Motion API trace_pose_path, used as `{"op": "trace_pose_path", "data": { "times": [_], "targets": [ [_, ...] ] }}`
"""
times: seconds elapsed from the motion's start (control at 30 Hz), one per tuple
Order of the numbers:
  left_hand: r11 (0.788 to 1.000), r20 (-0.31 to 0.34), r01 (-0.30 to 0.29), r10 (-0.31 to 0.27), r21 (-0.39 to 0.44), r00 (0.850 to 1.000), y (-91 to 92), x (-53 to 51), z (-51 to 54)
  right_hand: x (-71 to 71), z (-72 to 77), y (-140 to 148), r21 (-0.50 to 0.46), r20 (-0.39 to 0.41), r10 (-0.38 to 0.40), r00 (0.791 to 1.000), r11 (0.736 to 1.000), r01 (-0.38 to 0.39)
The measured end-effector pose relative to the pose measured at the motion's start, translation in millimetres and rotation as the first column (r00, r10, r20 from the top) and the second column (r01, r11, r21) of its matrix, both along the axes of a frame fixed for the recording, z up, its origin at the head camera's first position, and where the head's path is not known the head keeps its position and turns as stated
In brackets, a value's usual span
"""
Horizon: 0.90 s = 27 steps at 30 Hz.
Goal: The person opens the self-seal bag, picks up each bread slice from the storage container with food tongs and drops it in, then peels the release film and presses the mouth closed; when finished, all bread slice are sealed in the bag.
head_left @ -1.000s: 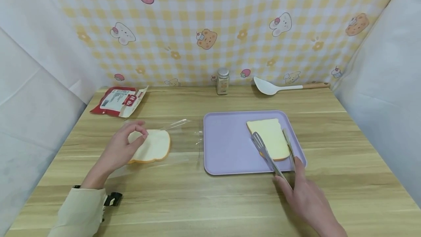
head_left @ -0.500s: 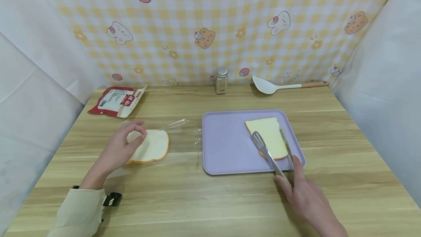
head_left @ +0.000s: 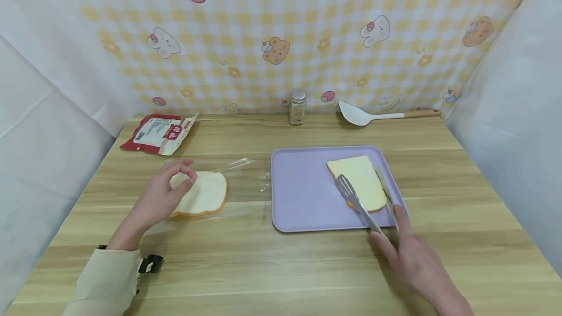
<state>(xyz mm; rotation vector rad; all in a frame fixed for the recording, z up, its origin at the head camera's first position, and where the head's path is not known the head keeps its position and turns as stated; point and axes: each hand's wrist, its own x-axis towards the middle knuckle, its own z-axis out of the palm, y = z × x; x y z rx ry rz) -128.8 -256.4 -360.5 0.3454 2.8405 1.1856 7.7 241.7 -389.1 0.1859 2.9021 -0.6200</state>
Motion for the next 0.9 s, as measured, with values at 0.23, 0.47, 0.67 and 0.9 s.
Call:
{"op": "trace_pose_path", "data": {
  "times": [0.23,0.47,0.67,0.9],
  "targets": [
    [1.000,0.011,0.000,0.000,0.007,1.000,-0.1,-1.4,-0.4,1.2,7.0,3.9,-0.024,-0.012,-0.016,1.000,1.000,0.016],
    [1.000,0.000,0.004,-0.004,0.006,1.000,0.3,-1.3,-2.3,3.8,10.5,2.3,-0.035,0.088,-0.067,0.994,0.997,0.070],
    [1.000,0.022,0.009,-0.009,0.003,1.000,0.5,-1.9,-1.0,15.9,6.0,1.5,-0.014,0.123,-0.090,0.988,0.996,0.092],
    [1.000,0.004,0.001,-0.001,-0.007,1.000,0.5,-1.0,-1.4,15.3,-0.9,0.9,0.014,0.098,-0.053,0.994,0.999,0.052]
  ]
}}
